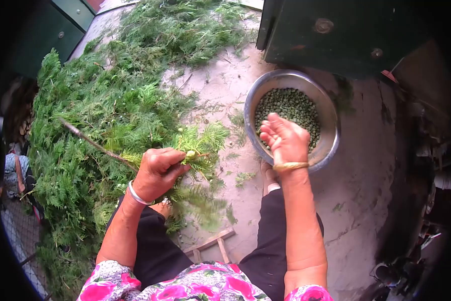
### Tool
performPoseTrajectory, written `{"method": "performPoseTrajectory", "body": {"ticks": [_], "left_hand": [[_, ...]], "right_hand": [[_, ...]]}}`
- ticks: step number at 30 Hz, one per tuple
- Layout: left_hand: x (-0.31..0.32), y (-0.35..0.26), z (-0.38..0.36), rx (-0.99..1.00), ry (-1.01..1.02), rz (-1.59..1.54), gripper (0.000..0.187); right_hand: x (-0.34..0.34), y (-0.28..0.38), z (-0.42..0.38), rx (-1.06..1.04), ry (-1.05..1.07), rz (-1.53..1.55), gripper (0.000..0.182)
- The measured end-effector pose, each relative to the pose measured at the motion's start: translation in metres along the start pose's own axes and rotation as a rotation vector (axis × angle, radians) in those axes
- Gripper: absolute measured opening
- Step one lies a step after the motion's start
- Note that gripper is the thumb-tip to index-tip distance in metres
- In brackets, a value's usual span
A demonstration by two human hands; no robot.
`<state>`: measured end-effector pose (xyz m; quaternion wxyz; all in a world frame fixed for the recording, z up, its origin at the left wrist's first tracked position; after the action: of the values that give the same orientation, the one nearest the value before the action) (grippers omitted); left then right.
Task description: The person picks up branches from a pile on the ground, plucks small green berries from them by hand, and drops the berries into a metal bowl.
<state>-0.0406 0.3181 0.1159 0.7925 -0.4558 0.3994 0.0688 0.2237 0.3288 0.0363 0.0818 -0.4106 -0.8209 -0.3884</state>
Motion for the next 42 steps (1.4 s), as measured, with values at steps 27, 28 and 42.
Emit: {"method": "performPoseTrajectory", "body": {"ticks": [27,28,42], "left_hand": [[0.02,-0.01,-0.001,0.148,0.105,0.201,0.02],[0.021,-0.01,-0.002,0.149,0.124,0.195,0.019],[0.023,-0.007,-0.002,0.147,0.149,0.265,0.019]], "right_hand": [[0.072,-0.056,-0.046,0.068,0.519,-0.882,0.015],[0.066,-0.059,-0.037,0.069,0.518,-0.883,0.015],[0.081,-0.046,-0.057,-0.476,0.53,-1.168,0.023]]}}
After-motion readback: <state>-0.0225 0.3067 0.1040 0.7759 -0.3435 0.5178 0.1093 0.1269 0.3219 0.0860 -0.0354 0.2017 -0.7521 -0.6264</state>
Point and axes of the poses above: each hand's wrist, its own z-axis towards the middle knuckle, its own x-axis out of the palm, y = z × x, the point moved 7 cm from there along z, towards the middle knuckle, and after that the axes turned 8 degrees about x, right-handed, at the moved point
